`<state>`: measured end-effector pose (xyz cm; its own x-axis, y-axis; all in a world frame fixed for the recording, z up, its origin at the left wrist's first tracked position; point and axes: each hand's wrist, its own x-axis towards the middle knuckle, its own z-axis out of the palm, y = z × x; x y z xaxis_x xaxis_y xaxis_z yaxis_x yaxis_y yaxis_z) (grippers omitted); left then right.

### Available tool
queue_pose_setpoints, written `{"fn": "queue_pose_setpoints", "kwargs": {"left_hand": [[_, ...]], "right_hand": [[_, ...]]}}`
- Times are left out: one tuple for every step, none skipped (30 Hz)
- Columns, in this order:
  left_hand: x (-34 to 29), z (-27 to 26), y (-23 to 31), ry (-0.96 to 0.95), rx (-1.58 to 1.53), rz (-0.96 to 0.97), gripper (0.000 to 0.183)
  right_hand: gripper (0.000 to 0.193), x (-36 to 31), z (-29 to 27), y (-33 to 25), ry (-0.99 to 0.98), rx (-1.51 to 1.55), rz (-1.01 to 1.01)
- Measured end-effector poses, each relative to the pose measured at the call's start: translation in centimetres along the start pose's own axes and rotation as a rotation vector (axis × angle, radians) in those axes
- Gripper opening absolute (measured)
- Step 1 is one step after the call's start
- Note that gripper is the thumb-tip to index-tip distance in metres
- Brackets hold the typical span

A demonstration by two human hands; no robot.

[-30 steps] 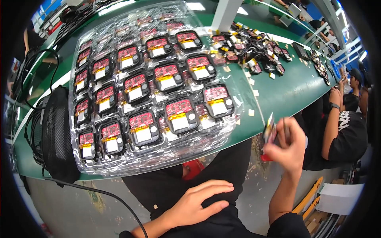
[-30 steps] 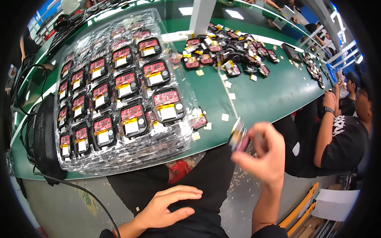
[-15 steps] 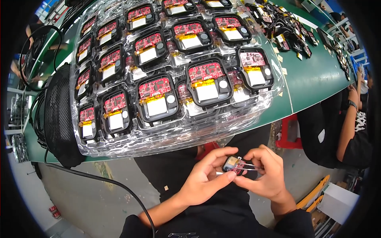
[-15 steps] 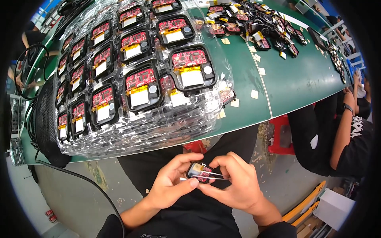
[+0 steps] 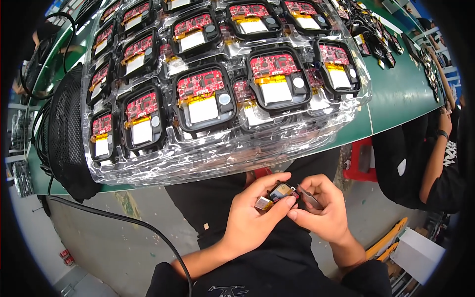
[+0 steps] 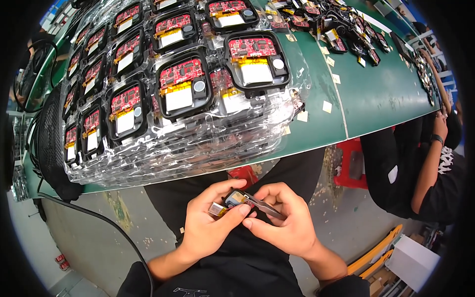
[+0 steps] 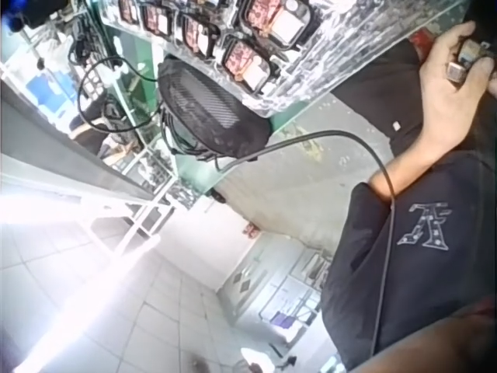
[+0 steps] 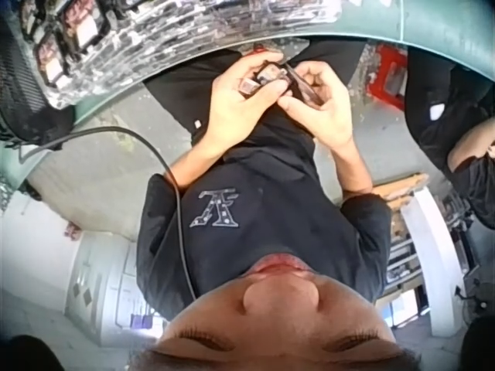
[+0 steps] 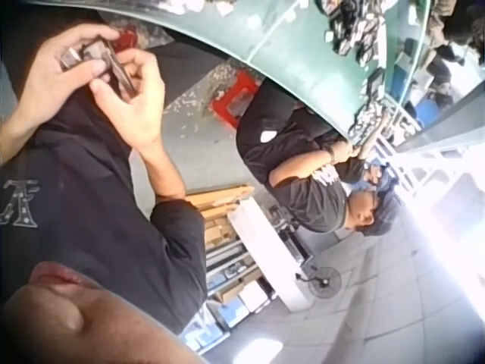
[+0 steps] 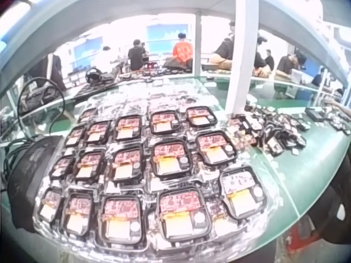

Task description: The person is using tweezers to assemble small electronic components, specifically attaching wires or thin cables to circuit boards for small handheld devices.

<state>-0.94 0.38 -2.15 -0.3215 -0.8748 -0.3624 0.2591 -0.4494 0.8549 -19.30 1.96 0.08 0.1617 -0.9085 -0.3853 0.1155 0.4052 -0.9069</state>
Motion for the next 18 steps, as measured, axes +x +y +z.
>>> {"fn": "queue_pose_setpoints", "kwargs": {"left_hand": [[-0.1,0.0,-0.1,0.01,-0.007,0.004,0.042],[0.0,-0.1,-0.2,0.016,-0.016,0.002,0.042],[0.0,-0.1,-0.2,0.014,-0.02,-0.003,0.042],[0.0,-0.1,-0.2,0.025,-0.004,-0.002,0.041],[-0.1,-0.2,-0.1,0.038,0.016,0.003,0.039],[-0.1,-0.2,-0.2,0.04,0.016,0.002,0.039],[-0.2,-0.2,-0.2,0.046,0.031,0.011,0.038],[-0.3,-0.2,-0.2,0.053,0.047,0.02,0.037],[-0.3,-0.2,-0.1,0.057,0.048,0.019,0.037],[-0.3,-0.2,-0.1,0.069,0.06,0.016,0.036],[-0.3,-0.2,0.0,0.08,0.07,0.013,0.036],[-0.3,-0.2,0.0,0.083,0.07,0.012,0.036],[-0.3,-0.3,0.0,0.084,0.093,-0.005,0.036],[-0.3,-0.3,0.0,0.086,0.115,-0.021,0.037],[-0.3,-0.3,0.0,0.09,0.115,-0.023,0.037],[-0.3,-0.3,0.0,0.091,0.13,-0.023,0.037],[-0.3,-0.3,0.0,0.09,0.146,-0.023,0.038],[-0.3,-0.3,-0.1,0.092,0.145,-0.025,0.038]], "right_hand": [[0.041,0.0,0.2,0.1,0.006,-0.004,0.002],[0.041,0.0,0.3,0.2,0.017,-0.007,0.009],[0.041,0.0,0.4,0.2,0.021,-0.009,0.014],[0.04,0.1,0.4,0.2,0.028,-0.001,0.025],[0.04,0.1,0.6,0.2,0.031,0.009,0.032],[0.04,0.1,0.5,0.3,0.03,0.009,0.033],[0.039,0.1,0.4,0.3,0.028,-0.016,0.032],[0.039,0.1,0.4,0.4,0.023,-0.041,0.029],[0.039,0.0,0.4,0.5,0.02,-0.04,0.031],[0.039,0.0,0.4,0.7,0.032,-0.051,0.031],[0.039,0.0,0.5,0.8,0.045,-0.064,0.031],[0.039,0.1,0.5,0.9,0.042,-0.063,0.033],[0.038,0.2,0.5,1.0,0.049,-0.063,0.029],[0.037,0.2,0.4,1.1,0.055,-0.062,0.024],[0.037,0.3,0.4,1.1,0.052,-0.061,0.026],[0.036,0.3,0.3,1.0,0.057,-0.067,0.042],[0.035,0.3,0.3,1.0,0.065,-0.073,0.058],[0.035,0.3,0.2,1.1,0.063,-0.073,0.06]]}}
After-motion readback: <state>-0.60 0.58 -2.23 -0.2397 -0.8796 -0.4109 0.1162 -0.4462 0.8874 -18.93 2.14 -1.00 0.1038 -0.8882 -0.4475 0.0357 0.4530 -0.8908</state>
